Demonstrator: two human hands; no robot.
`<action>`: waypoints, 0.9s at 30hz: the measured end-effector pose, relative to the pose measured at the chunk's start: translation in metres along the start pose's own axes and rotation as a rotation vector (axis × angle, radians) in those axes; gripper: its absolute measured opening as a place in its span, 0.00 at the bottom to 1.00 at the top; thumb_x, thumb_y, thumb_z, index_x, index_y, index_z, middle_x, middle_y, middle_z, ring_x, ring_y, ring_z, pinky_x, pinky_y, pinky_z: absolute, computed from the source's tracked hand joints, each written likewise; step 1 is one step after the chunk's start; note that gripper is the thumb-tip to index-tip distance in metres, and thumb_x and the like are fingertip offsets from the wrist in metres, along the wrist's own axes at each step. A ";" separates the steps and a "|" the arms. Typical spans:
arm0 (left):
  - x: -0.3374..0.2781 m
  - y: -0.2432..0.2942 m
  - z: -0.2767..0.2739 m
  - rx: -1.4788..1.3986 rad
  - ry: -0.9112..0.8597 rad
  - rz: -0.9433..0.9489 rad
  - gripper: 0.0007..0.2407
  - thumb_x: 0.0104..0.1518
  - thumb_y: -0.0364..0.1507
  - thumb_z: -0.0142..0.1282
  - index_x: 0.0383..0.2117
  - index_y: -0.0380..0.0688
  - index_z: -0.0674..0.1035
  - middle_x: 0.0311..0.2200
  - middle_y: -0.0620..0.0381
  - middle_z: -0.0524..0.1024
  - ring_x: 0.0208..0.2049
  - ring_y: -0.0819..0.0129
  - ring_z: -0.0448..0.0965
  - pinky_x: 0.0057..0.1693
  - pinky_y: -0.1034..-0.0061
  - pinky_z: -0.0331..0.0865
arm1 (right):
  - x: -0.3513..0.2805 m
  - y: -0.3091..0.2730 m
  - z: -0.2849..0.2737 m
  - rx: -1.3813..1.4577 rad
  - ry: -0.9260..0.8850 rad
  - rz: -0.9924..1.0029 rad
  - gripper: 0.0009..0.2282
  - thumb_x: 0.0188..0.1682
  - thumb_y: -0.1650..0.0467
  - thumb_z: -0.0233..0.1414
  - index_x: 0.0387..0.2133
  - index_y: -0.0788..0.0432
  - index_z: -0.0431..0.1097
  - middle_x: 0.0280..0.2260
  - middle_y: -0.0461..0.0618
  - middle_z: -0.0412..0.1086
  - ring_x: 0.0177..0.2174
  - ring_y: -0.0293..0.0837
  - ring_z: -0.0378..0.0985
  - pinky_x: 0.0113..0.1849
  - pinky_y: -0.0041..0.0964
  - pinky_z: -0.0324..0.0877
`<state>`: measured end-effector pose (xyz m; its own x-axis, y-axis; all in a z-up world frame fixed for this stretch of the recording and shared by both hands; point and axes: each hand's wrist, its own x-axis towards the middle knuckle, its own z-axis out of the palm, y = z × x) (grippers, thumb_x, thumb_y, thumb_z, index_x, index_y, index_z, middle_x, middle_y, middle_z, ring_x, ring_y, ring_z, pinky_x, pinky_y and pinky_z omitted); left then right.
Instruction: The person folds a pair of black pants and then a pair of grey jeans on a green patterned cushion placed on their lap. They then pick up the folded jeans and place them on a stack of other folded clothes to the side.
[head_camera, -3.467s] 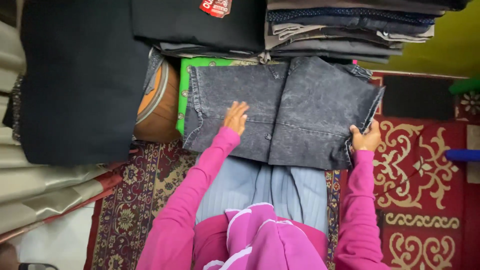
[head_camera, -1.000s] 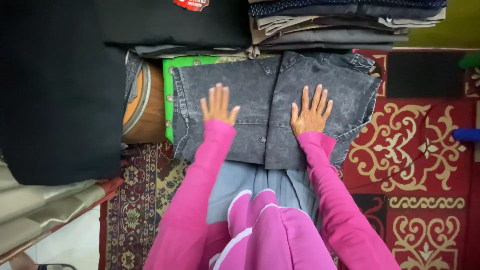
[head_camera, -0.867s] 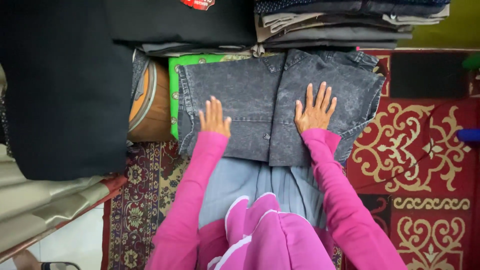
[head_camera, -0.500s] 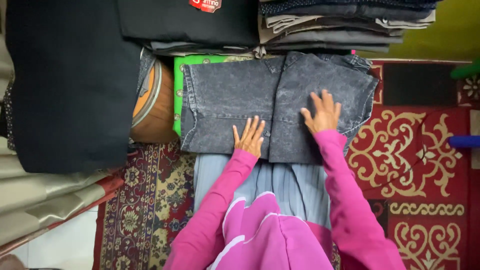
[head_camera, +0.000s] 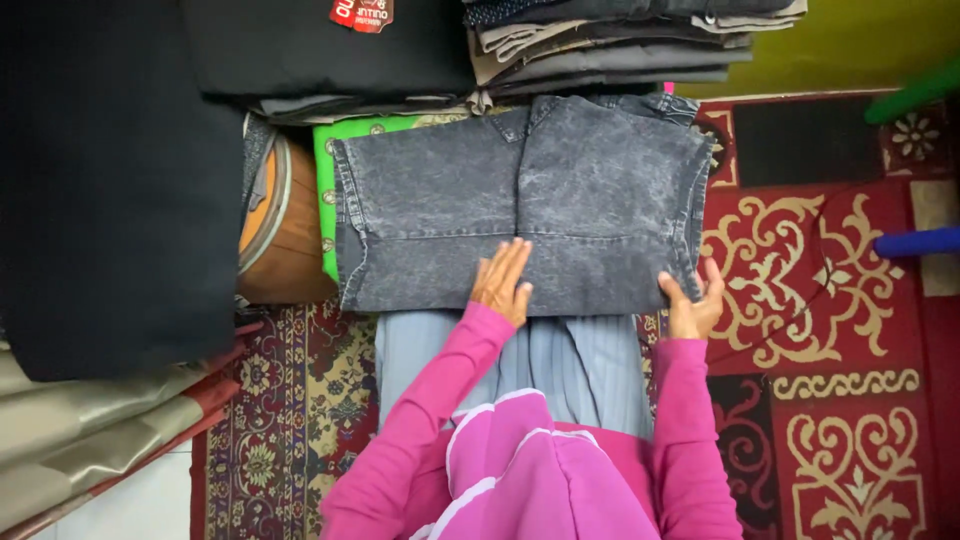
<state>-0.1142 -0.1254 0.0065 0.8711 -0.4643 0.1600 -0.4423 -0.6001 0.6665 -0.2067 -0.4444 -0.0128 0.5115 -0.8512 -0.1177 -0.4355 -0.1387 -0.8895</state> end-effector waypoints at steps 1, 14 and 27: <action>-0.001 0.016 -0.008 -0.001 -0.004 0.000 0.32 0.57 0.28 0.55 0.72 0.55 0.59 0.70 0.53 0.59 0.70 0.50 0.58 0.67 0.35 0.51 | -0.017 -0.048 0.005 -0.002 0.002 0.003 0.37 0.37 0.67 0.73 0.64 0.42 0.65 0.46 0.52 0.76 0.42 0.45 0.80 0.43 0.38 0.73; -0.092 -0.083 0.005 -0.565 0.289 -0.679 0.32 0.44 0.46 0.70 0.49 0.36 0.71 0.45 0.37 0.75 0.49 0.41 0.79 0.54 0.49 0.74 | -0.218 -0.247 0.211 0.175 -1.049 -0.859 0.32 0.44 0.73 0.58 0.64 0.43 0.57 0.64 0.58 0.57 0.63 0.66 0.60 0.64 0.60 0.56; -0.080 -0.145 -0.002 -1.018 0.639 -1.039 0.23 0.60 0.43 0.63 0.17 0.33 0.74 0.20 0.33 0.79 0.18 0.50 0.83 0.34 0.59 0.80 | -0.172 -0.083 0.158 -0.432 -0.542 -1.274 0.31 0.44 0.78 0.52 0.65 0.53 0.61 0.63 0.57 0.62 0.64 0.53 0.62 0.63 0.59 0.50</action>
<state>-0.1192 0.0000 -0.1020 0.7483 0.3484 -0.5645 0.4703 0.3216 0.8218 -0.1415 -0.2065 0.0121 0.8837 0.2433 0.3999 0.3855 -0.8629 -0.3269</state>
